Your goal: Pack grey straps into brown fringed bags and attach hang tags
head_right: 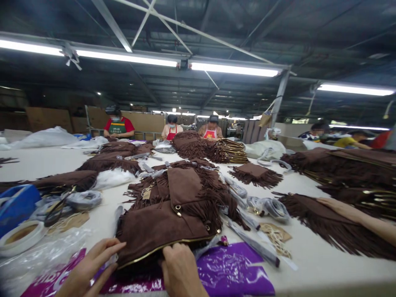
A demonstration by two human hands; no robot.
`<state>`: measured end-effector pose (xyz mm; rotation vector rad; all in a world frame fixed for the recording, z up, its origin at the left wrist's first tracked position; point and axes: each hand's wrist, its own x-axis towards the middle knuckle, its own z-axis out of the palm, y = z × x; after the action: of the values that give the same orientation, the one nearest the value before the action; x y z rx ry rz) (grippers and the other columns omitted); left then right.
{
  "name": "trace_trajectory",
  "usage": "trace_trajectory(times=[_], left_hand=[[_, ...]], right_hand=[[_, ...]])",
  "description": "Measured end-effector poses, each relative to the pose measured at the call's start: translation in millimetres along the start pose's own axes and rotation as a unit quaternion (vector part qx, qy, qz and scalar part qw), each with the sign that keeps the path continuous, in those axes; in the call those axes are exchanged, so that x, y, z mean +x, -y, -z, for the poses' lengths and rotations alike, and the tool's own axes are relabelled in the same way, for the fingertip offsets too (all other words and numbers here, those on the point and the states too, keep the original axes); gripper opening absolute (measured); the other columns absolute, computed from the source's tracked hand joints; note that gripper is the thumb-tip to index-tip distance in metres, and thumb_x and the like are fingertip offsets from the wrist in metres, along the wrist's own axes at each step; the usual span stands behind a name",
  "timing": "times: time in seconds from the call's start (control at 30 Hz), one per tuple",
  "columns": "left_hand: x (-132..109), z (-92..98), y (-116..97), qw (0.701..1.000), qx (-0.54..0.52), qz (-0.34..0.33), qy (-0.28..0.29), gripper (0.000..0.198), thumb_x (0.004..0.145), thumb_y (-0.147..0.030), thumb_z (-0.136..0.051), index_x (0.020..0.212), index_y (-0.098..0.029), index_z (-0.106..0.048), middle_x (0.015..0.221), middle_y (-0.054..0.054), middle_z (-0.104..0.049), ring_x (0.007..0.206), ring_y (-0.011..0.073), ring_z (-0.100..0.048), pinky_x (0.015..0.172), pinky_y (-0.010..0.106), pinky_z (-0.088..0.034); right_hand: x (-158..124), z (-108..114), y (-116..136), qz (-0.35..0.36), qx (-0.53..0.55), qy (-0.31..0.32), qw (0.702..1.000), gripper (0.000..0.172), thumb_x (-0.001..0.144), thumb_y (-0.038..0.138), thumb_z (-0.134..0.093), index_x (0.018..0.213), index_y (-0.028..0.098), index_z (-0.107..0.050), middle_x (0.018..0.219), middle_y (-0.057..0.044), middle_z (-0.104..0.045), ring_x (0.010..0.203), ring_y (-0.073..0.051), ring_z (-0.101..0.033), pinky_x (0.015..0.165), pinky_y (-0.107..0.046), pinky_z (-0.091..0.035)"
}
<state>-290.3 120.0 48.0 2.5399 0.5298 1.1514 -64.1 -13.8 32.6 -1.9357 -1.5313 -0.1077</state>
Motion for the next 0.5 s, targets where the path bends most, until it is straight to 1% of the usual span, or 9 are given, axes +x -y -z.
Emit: trace_trajectory(times=[0.07, 0.1, 0.13, 0.17, 0.2, 0.27, 0.37, 0.43, 0.5], left_hand=[[-0.8, -2.2, -14.3, 0.999, -0.026, 0.008, -0.019, 0.026, 0.090, -0.028, -0.050, 0.106, -0.028, -0.070, 0.105, 0.007, -0.068, 0.097, 0.0214, -0.065, 0.084, 0.024, -0.053], [0.9, -8.4, -24.8, 0.999, -0.050, 0.006, -0.010, 0.027, 0.091, -0.027, -0.046, 0.104, -0.027, -0.069, 0.102, 0.008, -0.068, 0.094, 0.0212, -0.064, 0.082, 0.025, -0.053], [4.2, -18.0, -36.7, 0.997, -0.076, -0.005, 0.008, 0.028, 0.092, -0.025, -0.042, 0.102, -0.026, -0.069, 0.099, 0.008, -0.068, 0.091, 0.0211, -0.064, 0.080, 0.026, -0.053], [8.9, -30.7, -49.6, 0.994, -0.099, -0.018, 0.034, 0.030, 0.093, -0.022, -0.039, 0.100, -0.024, -0.068, 0.096, 0.008, -0.068, 0.088, 0.0206, -0.064, 0.078, 0.027, -0.053], [14.8, -45.7, -62.7, 0.991, -0.112, -0.033, 0.062, 0.030, 0.092, -0.019, -0.038, 0.098, -0.023, -0.067, 0.094, 0.009, -0.068, 0.086, 0.0206, -0.063, 0.077, 0.028, -0.053], [28.5, -79.2, -88.3, 0.986, -0.105, -0.060, 0.117, 0.025, 0.085, -0.013, -0.045, 0.094, -0.021, -0.067, 0.094, 0.010, -0.068, 0.087, 0.0229, -0.062, 0.078, 0.032, -0.051], [48.4, -126.0, -121.5, 0.978, -0.033, -0.027, 0.202, 0.020, 0.078, -0.008, -0.052, 0.089, -0.015, -0.067, 0.094, 0.015, -0.067, 0.088, 0.0294, -0.061, 0.076, 0.040, -0.049], [57.8, -150.4, -136.8, 0.967, 0.020, 0.052, 0.248, 0.022, 0.072, -0.008, -0.060, 0.092, -0.009, -0.068, 0.097, 0.021, -0.066, 0.092, 0.0357, -0.059, 0.075, 0.045, -0.047], [63.3, -170.1, -144.0, 0.959, 0.026, 0.107, 0.261, 0.026, 0.074, -0.012, -0.063, 0.099, -0.006, -0.067, 0.101, 0.025, -0.065, 0.097, 0.0395, -0.057, 0.073, 0.046, -0.045]], right_hand=[[-21.0, 28.5, -24.9, 0.011, 0.054, -0.003, 0.998, 0.028, 0.088, 0.019, -0.050, 0.104, 0.026, -0.071, 0.085, -0.005, -0.076, 0.072, -0.020, -0.069, 0.066, -0.026, -0.049], [-27.5, 43.7, -42.0, -0.016, 0.035, -0.061, 0.997, 0.034, 0.089, 0.018, -0.045, 0.112, 0.026, -0.069, 0.094, -0.007, -0.076, 0.079, -0.020, -0.070, 0.070, -0.028, -0.051], [-31.0, 58.1, -60.5, -0.035, -0.019, -0.094, 0.995, 0.041, 0.088, 0.014, -0.040, 0.117, 0.024, -0.067, 0.110, -0.009, -0.072, 0.097, -0.023, -0.067, 0.084, -0.033, -0.051], [-31.7, 70.6, -79.1, -0.047, -0.076, -0.092, 0.992, 0.047, 0.082, 0.008, -0.038, 0.116, 0.021, -0.068, 0.121, -0.012, -0.068, 0.111, -0.027, -0.061, 0.096, -0.040, -0.047], [-30.3, 80.4, -96.1, -0.052, -0.125, -0.060, 0.989, 0.049, 0.078, 0.004, -0.038, 0.113, 0.018, -0.070, 0.124, -0.015, -0.065, 0.118, -0.029, -0.057, 0.101, -0.045, -0.043], [-24.4, 91.4, -121.7, -0.032, -0.174, 0.021, 0.984, 0.054, 0.075, 0.002, -0.039, 0.119, 0.017, -0.067, 0.130, -0.016, -0.061, 0.123, -0.027, -0.054, 0.103, -0.044, -0.043], [-16.8, 92.0, -135.9, 0.012, -0.211, 0.074, 0.975, 0.042, 0.082, 0.007, -0.043, 0.113, 0.022, -0.068, 0.127, -0.014, -0.063, 0.117, -0.027, -0.058, 0.097, -0.040, -0.048], [-16.6, 88.9, -136.7, 0.031, -0.222, 0.080, 0.971, 0.029, 0.084, 0.012, -0.045, 0.094, 0.023, -0.069, 0.111, -0.011, -0.069, 0.102, -0.027, -0.065, 0.087, -0.040, -0.051], [-19.7, 87.1, -138.1, 0.035, -0.198, 0.093, 0.975, 0.021, 0.085, 0.016, -0.046, 0.084, 0.025, -0.065, 0.090, -0.008, -0.072, 0.083, -0.026, -0.069, 0.072, -0.035, -0.052]])
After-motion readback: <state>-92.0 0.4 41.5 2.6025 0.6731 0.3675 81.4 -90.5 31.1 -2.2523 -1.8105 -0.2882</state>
